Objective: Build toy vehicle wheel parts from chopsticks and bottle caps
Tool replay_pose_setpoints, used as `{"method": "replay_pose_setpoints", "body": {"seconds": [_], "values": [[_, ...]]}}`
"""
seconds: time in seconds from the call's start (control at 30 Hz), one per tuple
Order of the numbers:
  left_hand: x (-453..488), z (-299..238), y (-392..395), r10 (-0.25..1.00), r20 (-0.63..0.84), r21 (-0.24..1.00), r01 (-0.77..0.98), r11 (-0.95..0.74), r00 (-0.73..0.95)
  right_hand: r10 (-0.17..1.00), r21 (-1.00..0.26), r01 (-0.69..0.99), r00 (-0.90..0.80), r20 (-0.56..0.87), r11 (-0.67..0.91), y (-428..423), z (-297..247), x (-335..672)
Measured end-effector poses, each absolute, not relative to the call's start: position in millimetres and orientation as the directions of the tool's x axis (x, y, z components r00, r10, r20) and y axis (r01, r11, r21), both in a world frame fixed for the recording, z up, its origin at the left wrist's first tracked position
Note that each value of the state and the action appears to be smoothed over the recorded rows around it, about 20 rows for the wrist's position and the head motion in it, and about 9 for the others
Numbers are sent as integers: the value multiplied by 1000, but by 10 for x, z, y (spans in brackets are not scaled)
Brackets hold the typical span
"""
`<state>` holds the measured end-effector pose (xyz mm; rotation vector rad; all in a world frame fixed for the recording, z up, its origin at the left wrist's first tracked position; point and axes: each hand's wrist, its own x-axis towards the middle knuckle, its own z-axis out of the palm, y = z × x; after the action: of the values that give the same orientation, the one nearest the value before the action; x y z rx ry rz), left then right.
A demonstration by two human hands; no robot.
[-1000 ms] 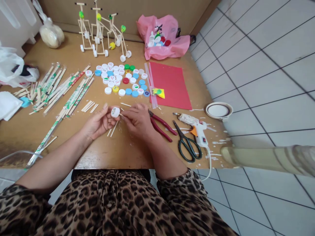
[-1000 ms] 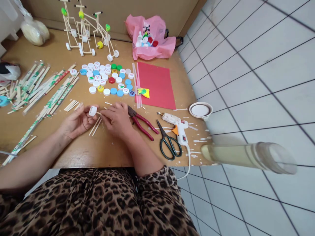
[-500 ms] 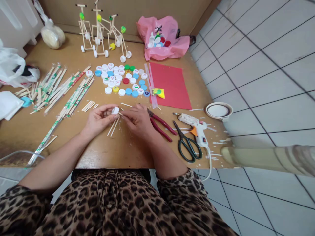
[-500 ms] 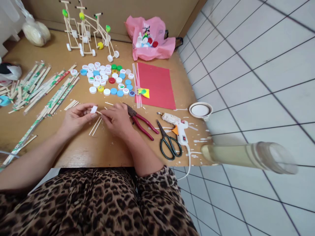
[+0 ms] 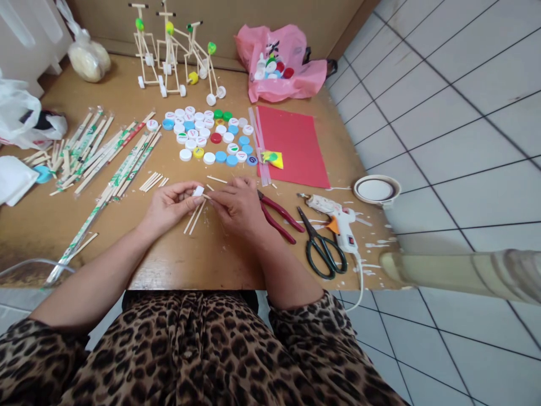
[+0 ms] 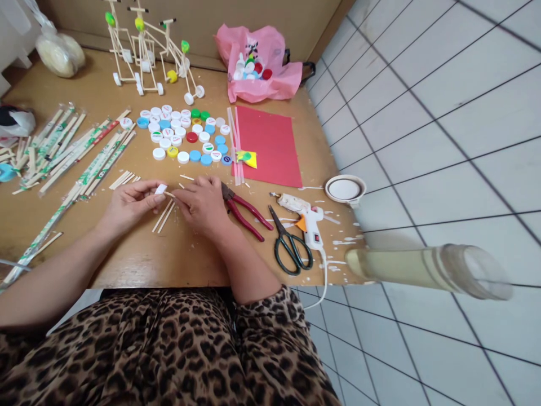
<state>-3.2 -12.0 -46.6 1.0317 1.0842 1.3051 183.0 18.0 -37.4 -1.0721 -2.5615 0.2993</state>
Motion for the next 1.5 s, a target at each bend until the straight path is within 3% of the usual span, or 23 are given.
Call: {"method": "replay_pose_setpoints", "body": {"seconds": [0.23, 0.37, 0.5, 0.67, 0.83, 1.03, 1.17, 1.5], "values": [[-58, -458, -111, 997, -77, 975, -208, 79, 15, 737, -376, 638, -629, 249, 672, 164, -368, 1817], [-95, -478, -71, 983, -180, 935, -303, 182, 34, 783, -576, 564, -570, 246, 592, 148, -365, 1806], [-141, -472, -27, 954, -297, 874, -392, 287, 35, 870, -825, 370, -417, 263, 427, 159, -397, 1840], [-152, -474, 11, 938, -345, 859, -412, 303, -29, 873, -863, 303, -411, 264, 404, 172, -422, 1861], [-160, -494, 9, 958, -267, 923, -313, 222, -109, 861, -896, 226, -441, 256, 382, 181, -513, 1802], [-224, -481, 12, 978, -154, 984, -116, 139, -137, 918, -996, 51, -395, 42, 68, 298, -715, 1754], [-271, -509, 33, 984, -89, 995, -50, 83, -153, 910, -999, -17, -413, -30, -40, 356, -746, 1752], [-281, -547, -11, 990, 36, 987, 161, -14, -135, 901, -991, -57, -425, -84, -119, 363, -758, 1729]]}}
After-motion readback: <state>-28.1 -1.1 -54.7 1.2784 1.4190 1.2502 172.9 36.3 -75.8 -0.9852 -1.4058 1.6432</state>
